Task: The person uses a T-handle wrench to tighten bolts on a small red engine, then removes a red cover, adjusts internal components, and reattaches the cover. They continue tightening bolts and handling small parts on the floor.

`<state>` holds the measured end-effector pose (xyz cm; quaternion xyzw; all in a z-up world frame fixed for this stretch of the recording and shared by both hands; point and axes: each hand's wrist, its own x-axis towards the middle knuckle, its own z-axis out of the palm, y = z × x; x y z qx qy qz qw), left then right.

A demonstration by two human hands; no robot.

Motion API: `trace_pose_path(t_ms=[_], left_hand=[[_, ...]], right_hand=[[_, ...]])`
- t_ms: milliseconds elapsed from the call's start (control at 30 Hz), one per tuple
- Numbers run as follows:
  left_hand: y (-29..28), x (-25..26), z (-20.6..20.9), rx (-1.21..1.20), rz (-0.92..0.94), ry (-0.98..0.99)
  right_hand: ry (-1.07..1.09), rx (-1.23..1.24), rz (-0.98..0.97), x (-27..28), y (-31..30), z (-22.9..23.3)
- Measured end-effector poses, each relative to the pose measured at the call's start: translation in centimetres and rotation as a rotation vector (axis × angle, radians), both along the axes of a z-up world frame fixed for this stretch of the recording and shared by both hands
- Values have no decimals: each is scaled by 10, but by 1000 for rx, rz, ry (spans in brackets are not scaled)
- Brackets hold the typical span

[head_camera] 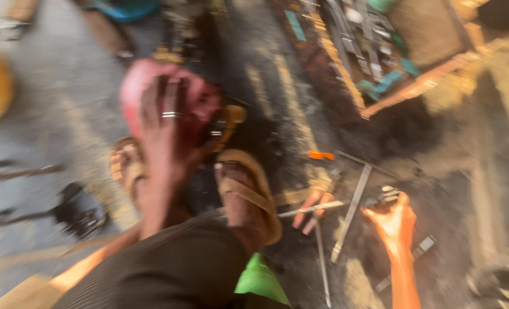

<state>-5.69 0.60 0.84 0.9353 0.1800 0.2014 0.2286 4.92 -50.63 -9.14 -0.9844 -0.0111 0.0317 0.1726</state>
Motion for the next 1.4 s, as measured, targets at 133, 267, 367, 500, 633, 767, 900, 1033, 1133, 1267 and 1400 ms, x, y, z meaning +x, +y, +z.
trace_pose_path(t_ms=[133,267,367,500,633,767,900,1033,1133,1267,1400], left_hand=[[-4,-4,-4,17,63,69],[-3,-5,-15,58,84,119],[3,-6,-23,65,81,136],[2,-12,-22,45,79,129],[-2,-9,-13,49,65,120],[-10,-10,-4,60,26,73],[-11,-11,-3,86,17,56],[-10,-11,-7,93,-1,24],[-8,-12,-9,78,-13,12],[-10,-12,-7,57,2,26],[-12,-11,-4,17,14,37]], right_hand=[[63,-119,-115,12,-57,-29],[186,-64,-207,21,-80,-49],[177,-18,-195,27,-91,-58],[178,33,-292,22,-96,-61],[-10,136,-210,11,-112,-73],[-55,173,-119,-1,-115,-67],[-51,189,-140,-7,-92,-52],[-61,208,-120,-11,-81,-47],[-80,245,-113,-12,-82,-54],[-78,285,-115,-15,-83,-58],[-106,285,-96,-20,-79,-57]])
